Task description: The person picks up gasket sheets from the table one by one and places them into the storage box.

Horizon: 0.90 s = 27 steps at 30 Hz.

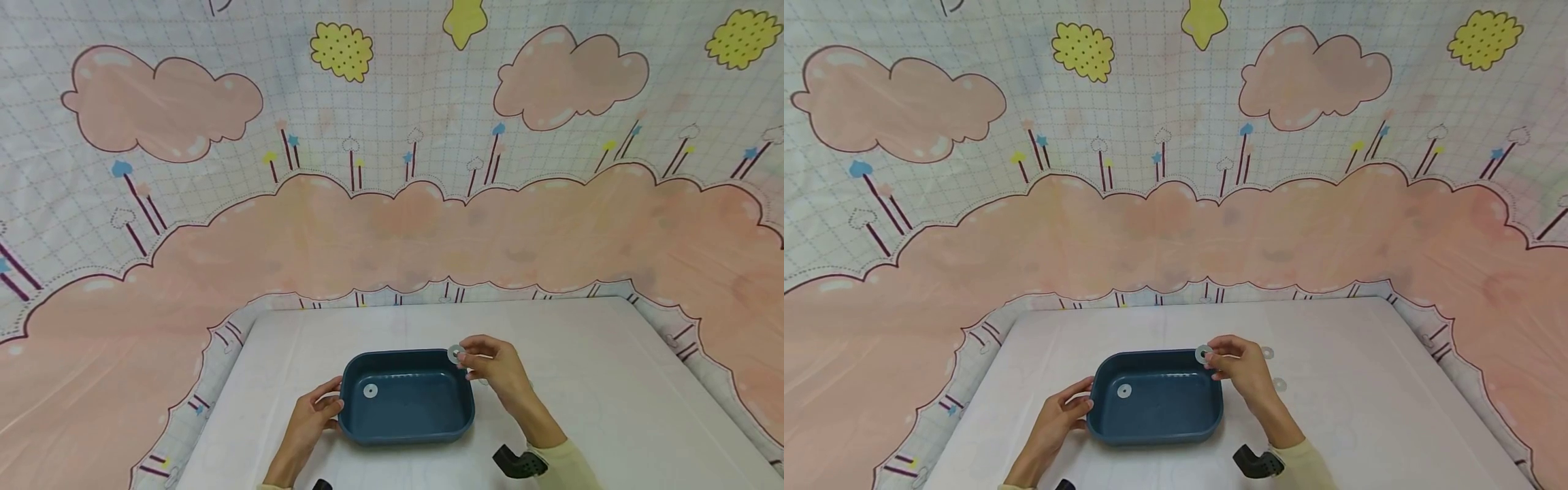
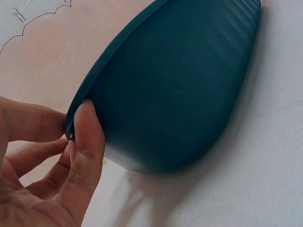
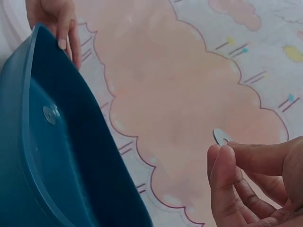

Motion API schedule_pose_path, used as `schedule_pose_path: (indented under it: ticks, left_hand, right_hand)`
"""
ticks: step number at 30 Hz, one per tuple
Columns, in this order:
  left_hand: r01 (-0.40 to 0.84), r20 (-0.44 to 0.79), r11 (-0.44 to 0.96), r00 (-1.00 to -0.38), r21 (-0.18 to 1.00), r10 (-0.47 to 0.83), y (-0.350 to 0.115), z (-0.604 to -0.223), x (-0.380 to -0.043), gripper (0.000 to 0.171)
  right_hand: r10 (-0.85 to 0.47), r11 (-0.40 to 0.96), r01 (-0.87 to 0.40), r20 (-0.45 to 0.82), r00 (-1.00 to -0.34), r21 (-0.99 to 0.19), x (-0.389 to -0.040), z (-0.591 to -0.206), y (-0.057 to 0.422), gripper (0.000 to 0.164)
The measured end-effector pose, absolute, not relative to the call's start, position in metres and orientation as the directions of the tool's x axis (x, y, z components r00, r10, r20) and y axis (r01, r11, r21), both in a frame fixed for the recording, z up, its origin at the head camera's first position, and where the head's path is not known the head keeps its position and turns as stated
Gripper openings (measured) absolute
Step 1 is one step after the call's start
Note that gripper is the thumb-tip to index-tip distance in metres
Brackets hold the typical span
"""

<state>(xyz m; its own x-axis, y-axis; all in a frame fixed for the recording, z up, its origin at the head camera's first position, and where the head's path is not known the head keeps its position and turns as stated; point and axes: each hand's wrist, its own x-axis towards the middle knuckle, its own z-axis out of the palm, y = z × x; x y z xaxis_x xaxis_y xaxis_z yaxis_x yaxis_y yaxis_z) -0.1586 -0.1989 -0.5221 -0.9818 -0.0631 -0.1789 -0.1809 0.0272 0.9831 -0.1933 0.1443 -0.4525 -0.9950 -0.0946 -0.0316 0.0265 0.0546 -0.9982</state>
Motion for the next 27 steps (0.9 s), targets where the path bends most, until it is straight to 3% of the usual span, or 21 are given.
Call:
schedule_pose_path:
  ticks: [27]
  left_hand:
    - [-0.181, -0.18, 0.021, -0.982, 0.983, -0.061, -0.2, -0.523, -0.16, 0.05]
  right_hand:
    - [-0.137, -0.033, 0.079, -0.074, -0.988, -0.996, -0.206, -0.473, 0.083, 0.024]
